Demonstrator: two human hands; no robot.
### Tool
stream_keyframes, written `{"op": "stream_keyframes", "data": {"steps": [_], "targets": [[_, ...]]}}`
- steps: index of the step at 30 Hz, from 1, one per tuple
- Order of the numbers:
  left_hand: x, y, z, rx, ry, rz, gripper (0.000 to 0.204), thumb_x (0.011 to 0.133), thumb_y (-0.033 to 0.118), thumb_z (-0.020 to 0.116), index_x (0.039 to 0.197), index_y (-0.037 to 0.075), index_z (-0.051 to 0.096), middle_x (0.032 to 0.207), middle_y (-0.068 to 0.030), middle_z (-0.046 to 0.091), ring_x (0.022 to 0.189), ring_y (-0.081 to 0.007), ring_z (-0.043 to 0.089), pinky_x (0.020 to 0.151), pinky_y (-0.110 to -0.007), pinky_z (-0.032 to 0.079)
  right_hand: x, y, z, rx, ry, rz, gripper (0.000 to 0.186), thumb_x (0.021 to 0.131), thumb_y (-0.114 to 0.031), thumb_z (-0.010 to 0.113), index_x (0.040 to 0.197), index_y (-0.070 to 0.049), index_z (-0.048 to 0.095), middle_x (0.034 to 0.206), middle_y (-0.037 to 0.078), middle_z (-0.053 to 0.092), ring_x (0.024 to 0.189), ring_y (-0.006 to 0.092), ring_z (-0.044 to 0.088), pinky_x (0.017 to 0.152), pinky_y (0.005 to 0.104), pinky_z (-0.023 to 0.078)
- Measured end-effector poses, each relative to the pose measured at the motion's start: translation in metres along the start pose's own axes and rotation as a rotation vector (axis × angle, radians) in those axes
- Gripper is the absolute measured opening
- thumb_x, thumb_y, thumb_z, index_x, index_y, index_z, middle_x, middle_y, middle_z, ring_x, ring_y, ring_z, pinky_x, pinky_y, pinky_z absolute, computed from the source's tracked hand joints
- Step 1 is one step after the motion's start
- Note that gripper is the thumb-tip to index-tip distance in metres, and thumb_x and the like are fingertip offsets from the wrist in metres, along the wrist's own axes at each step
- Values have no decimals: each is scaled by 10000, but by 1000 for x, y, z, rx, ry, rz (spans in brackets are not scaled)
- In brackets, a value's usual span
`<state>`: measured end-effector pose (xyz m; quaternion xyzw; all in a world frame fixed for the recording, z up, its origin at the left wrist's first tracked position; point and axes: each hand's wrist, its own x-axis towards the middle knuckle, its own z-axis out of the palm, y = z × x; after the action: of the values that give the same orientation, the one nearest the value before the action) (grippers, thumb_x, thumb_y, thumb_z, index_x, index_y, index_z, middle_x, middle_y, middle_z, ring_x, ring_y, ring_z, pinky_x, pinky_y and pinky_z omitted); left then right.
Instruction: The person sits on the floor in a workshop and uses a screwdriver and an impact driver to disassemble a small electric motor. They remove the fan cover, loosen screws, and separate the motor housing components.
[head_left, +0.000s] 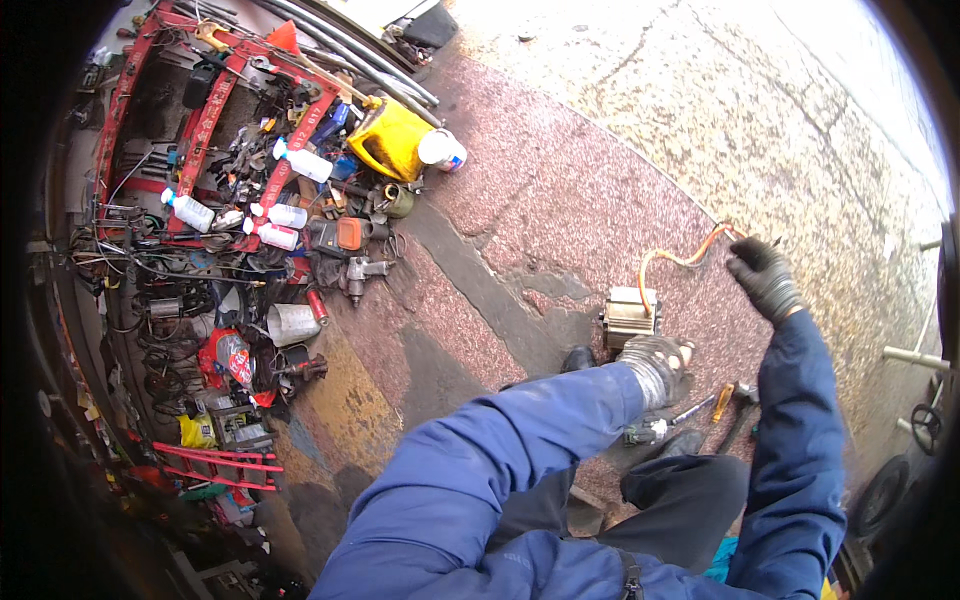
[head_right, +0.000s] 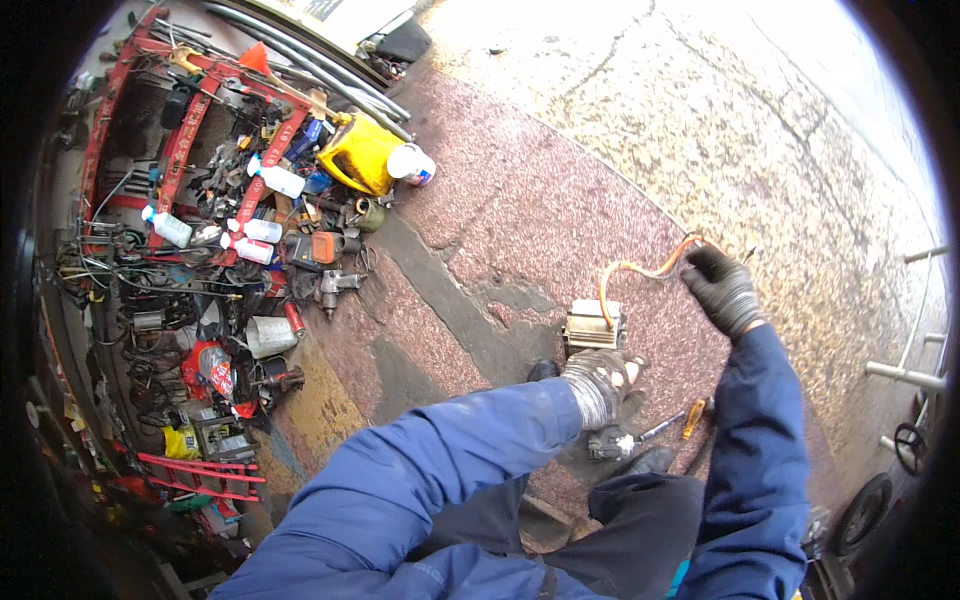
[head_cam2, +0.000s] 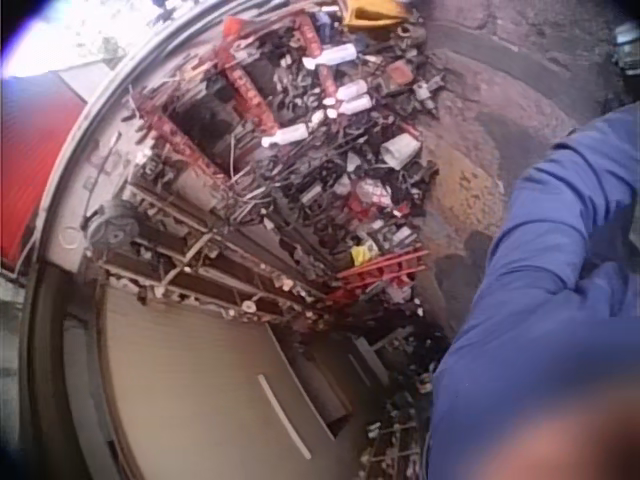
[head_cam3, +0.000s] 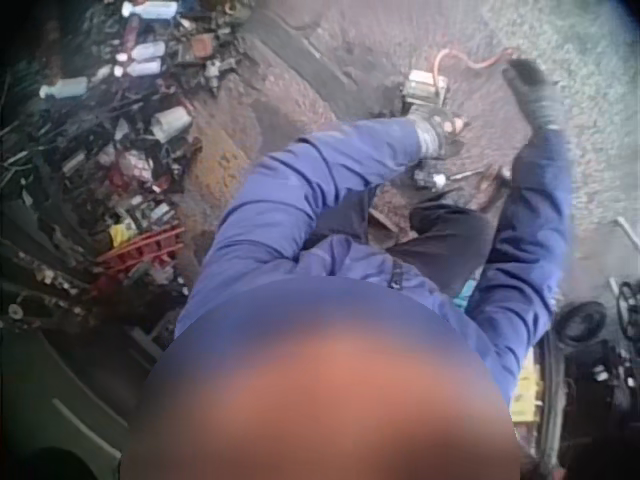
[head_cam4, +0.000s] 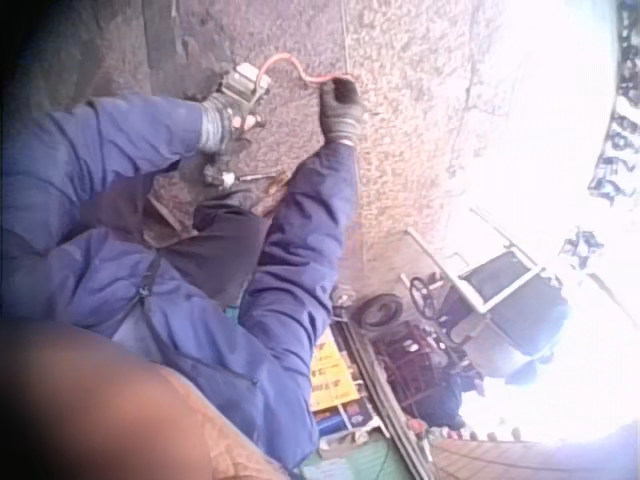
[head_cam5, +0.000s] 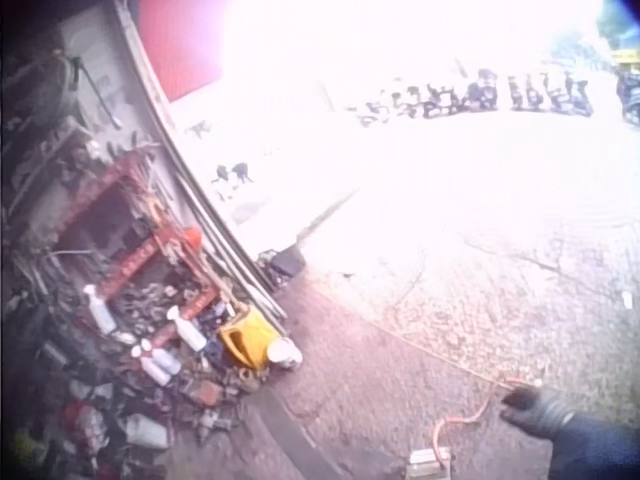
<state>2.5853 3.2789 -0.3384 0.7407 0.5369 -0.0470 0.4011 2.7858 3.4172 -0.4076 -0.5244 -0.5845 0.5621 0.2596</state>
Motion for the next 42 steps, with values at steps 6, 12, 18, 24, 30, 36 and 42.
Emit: {"op": "stream_keyframes", "data": {"steps": [6,12,18,24,30,36,42], "targets": [[-40,-32,-35,-236,96,-363,462,855,376,571,1206,77,565,1103,-188,643,1012,-352,625,886,-436,498,-50,-67,8,-285,-107,179,331,829,-256,724,1035,-5,657,983,150,703,912,218,675,839,331,533],[-162,-100,-127,-260,318,-426,208,921,241,521,1002,61,587,822,-66,599,792,-185,609,733,-328,529,-131,-135,-7,-299,-135,558,338,818,-252,706,1026,11,667,945,151,708,887,227,678,817,347,533],[-281,-213,-303,-1722,1244,-31,194,845,125,662,1002,75,558,828,0,562,783,-137,588,635,-281,522,-65,-241,48,-476,-273,621,364,794,-309,700,993,-5,687,943,167,708,898,260,685,820,370,531],[-368,-317,-589,-627,1524,-305,300,896,263,663,1061,47,538,897,-4,547,814,-111,531,702,-277,476,117,-388,176,-543,-333,397,398,790,-352,673,991,-10,691,917,182,704,872,282,688,798,388,531],[-432,-358,-828,91,1629,-397,506,897,223,651,1309,-12,477,1266,-161,540,1140,-257,542,979,-378,441,292,-565,311,-447,-395,98,437,805,-386,657,1067,-37,679,1001,177,694,952,285,669,845,373,520],[-450,-425,-930,448,1678,-614,752,855,578,585,1368,47,447,1306,-185,532,1156,-317,524,972,-461,397,463,-687,421,-321,-395,-164,489,786,-411,668,1121,-55,645,991,175,687,953,310,662,840,381,513],[-463,-502,-936,156,1653,-854,728,872,555,551,1384,51,431,1330,-159,512,1187,-300,500,998,-437,380,630,-737,580,-214,-505,-426,483,805,-316,669,1207,-64,575,998,202,680,952,338,657,850,410,512]]}}
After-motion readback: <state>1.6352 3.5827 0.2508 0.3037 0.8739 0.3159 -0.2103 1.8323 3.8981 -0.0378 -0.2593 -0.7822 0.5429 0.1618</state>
